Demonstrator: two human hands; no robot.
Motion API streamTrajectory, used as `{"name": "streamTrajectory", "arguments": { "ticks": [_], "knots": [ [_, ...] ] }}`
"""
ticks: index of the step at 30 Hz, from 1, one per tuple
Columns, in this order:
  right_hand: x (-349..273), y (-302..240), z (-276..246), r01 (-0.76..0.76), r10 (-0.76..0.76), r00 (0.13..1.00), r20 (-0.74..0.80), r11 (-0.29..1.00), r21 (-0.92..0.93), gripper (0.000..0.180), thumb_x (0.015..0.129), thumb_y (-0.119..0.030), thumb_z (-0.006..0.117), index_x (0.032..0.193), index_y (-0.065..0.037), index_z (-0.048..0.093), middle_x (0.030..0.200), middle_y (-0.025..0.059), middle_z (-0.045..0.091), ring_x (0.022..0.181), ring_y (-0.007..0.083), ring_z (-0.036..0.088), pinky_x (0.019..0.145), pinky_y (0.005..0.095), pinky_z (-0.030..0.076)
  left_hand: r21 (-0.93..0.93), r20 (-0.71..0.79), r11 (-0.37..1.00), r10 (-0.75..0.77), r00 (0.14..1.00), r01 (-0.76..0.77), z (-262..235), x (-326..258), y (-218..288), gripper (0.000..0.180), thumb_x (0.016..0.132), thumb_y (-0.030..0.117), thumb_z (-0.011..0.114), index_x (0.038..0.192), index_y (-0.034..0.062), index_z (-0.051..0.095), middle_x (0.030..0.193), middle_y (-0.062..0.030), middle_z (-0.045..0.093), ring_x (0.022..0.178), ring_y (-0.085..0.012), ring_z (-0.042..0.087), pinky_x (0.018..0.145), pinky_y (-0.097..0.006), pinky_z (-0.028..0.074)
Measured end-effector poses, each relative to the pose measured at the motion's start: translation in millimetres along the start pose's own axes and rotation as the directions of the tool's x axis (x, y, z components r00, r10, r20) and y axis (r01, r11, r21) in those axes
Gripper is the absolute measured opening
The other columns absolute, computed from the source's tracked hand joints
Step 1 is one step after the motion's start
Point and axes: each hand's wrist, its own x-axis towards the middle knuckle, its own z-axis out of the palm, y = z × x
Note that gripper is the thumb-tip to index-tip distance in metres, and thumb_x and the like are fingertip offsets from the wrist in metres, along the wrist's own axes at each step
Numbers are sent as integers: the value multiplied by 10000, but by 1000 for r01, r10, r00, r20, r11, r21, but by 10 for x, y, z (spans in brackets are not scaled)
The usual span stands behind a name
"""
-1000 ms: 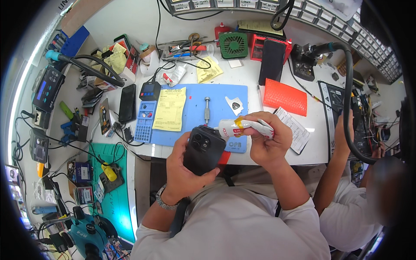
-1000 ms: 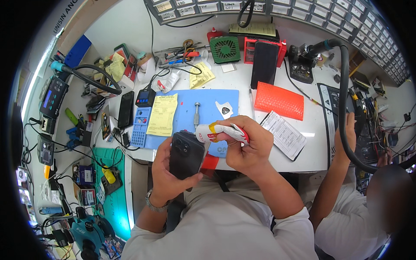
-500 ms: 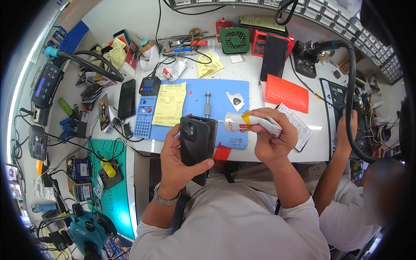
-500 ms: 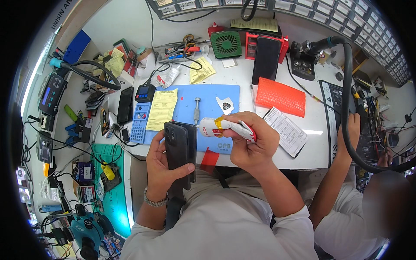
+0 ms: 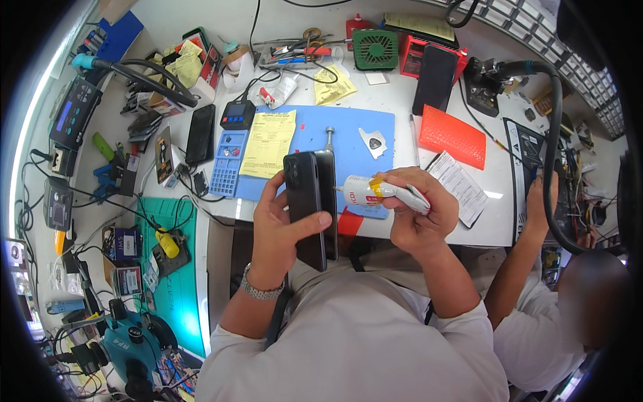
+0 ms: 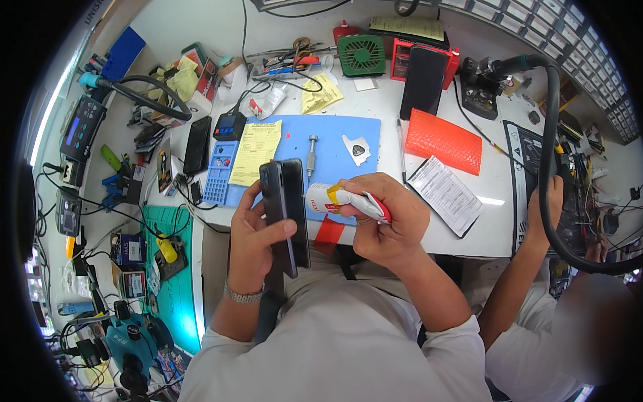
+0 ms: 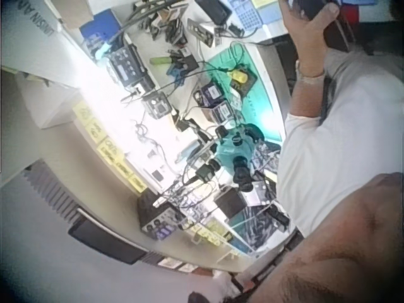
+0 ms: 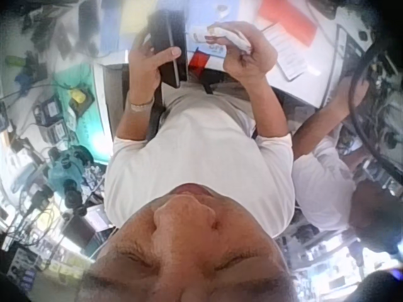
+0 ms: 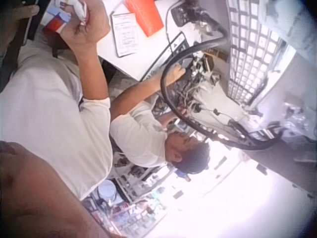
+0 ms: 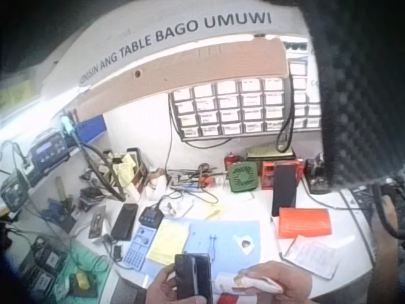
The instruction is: The person removes a protective film from the back of a smartphone, applies adhesive along the edges, and reattaches the back cover. The person then hands the phone to a customer across the counter.
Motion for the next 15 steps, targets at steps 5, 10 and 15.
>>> {"name": "streamTrajectory", "arguments": {
  "ticks": [5, 10, 15],
  "knots": [
    [-103, -57, 43, -2, 2, 999, 53, 1000, -1, 357, 780, 181, 746, 1104, 31, 741, 987, 186, 804, 857, 282, 802, 789, 326, 632, -123, -163, 990, -89, 983, 70, 32, 175, 55, 912, 777, -39, 914, 1535, -72, 408, 1223, -178, 722, 1089, -228, 731, 1011, -382, 592],
    [-197, -78, 39, 13, -16, 998, 62, 999, 51, 359, 777, 187, 731, 1105, 40, 735, 979, 192, 804, 867, 292, 805, 799, 339, 637, -211, -170, 974, -113, 979, 76, -2, 323, 92, 608, 863, 77, 864, 1373, -23, 549, 1133, -120, 731, 1004, -206, 751, 899, -379, 637],
    [-274, -115, -24, -19, 9, 993, 118, 997, 80, 186, 959, 55, 748, 1138, 53, 695, 1030, 229, 796, 979, 327, 799, 868, 395, 628, -256, -166, 961, -151, 974, 106, -97, 350, 2, 352, 945, 135, 808, 1249, 14, 678, 1110, -93, 768, 966, -215, 783, 881, -379, 656]
  ]
}}
